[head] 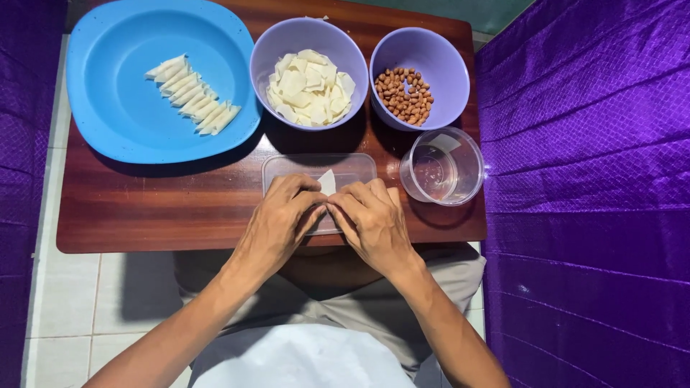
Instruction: Manually wrapping peanuts and white food slices into small square wrappers to prepare snacks.
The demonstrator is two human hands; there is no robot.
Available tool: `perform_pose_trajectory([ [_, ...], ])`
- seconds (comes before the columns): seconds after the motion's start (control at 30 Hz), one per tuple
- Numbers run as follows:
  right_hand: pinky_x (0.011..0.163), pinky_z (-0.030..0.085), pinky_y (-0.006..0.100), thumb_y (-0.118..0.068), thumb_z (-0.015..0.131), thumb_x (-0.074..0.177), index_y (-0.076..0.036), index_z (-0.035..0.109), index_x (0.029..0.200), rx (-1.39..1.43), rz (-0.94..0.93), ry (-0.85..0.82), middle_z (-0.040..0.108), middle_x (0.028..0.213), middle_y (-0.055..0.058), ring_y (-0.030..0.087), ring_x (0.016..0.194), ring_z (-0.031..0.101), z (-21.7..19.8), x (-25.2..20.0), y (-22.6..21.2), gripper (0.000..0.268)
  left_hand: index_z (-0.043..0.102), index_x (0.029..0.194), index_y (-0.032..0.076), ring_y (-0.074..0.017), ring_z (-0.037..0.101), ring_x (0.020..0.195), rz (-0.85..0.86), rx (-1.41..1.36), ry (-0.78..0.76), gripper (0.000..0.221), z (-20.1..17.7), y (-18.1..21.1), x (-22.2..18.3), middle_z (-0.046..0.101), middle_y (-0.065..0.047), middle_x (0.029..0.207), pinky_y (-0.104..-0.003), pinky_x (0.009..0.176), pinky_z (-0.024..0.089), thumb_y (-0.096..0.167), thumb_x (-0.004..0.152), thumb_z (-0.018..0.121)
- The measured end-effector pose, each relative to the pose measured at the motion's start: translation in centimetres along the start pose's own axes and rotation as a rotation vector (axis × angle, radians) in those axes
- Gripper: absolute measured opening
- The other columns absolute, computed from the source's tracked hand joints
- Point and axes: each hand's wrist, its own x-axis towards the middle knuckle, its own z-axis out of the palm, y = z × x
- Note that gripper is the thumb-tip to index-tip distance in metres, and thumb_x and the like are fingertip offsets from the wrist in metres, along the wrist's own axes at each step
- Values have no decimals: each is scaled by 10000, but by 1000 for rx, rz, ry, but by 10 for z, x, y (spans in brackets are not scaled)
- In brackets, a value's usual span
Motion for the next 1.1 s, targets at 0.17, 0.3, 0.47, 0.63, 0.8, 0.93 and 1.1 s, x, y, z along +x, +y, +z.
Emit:
perform_pose_trajectory([
  [0.17,751,415,336,-264,656,990,-223,719,1018,6,-5,-15,639,963,-38,200,917,589,-1,0,2,80,745,977,100,-294,642,1127,9,25,-23,83,0,-4,2,668,-89,1092,-383,865,575,156,959,687],
  [0.3,746,414,352,-283,660,994,-221,723,1020,60,11,-5,629,951,-20,222,909,593,-2,0,1,92,749,961,84,-292,636,1134,25,26,-27,92,1,-5,3,670,-93,1086,-371,850,579,152,962,686],
  [0.47,753,405,354,-275,648,1003,-215,722,1002,21,-2,-17,627,940,-23,215,912,592,-2,2,2,95,725,1009,102,-285,630,1148,36,29,-28,104,0,-6,2,663,-80,1106,-374,869,576,186,979,673],
  [0.63,769,388,359,-292,642,995,-249,713,980,-104,-63,-54,613,943,-35,208,916,582,-5,8,7,85,732,997,102,-282,623,1166,34,26,-30,94,0,-7,2,659,-74,1116,-371,898,571,179,968,687],
  [0.8,747,443,380,-285,719,941,-213,759,939,198,76,-113,665,940,13,280,900,628,-3,10,16,83,747,962,84,-283,629,1160,34,7,-14,76,0,-6,3,664,-83,1104,-367,897,571,141,955,697],
  [0.93,771,449,380,-297,701,951,-248,756,982,170,89,-115,652,975,-5,265,923,622,-5,11,10,80,749,961,83,-295,631,1160,47,18,-9,85,-2,-7,5,665,-92,1101,-368,883,574,149,957,697],
  [1.1,764,413,347,-299,634,1010,-255,712,995,-52,-33,2,592,954,-40,206,921,583,2,11,7,91,731,1020,98,-297,623,1166,5,25,-49,101,1,-10,6,657,-88,1114,-378,888,570,162,973,670],
])
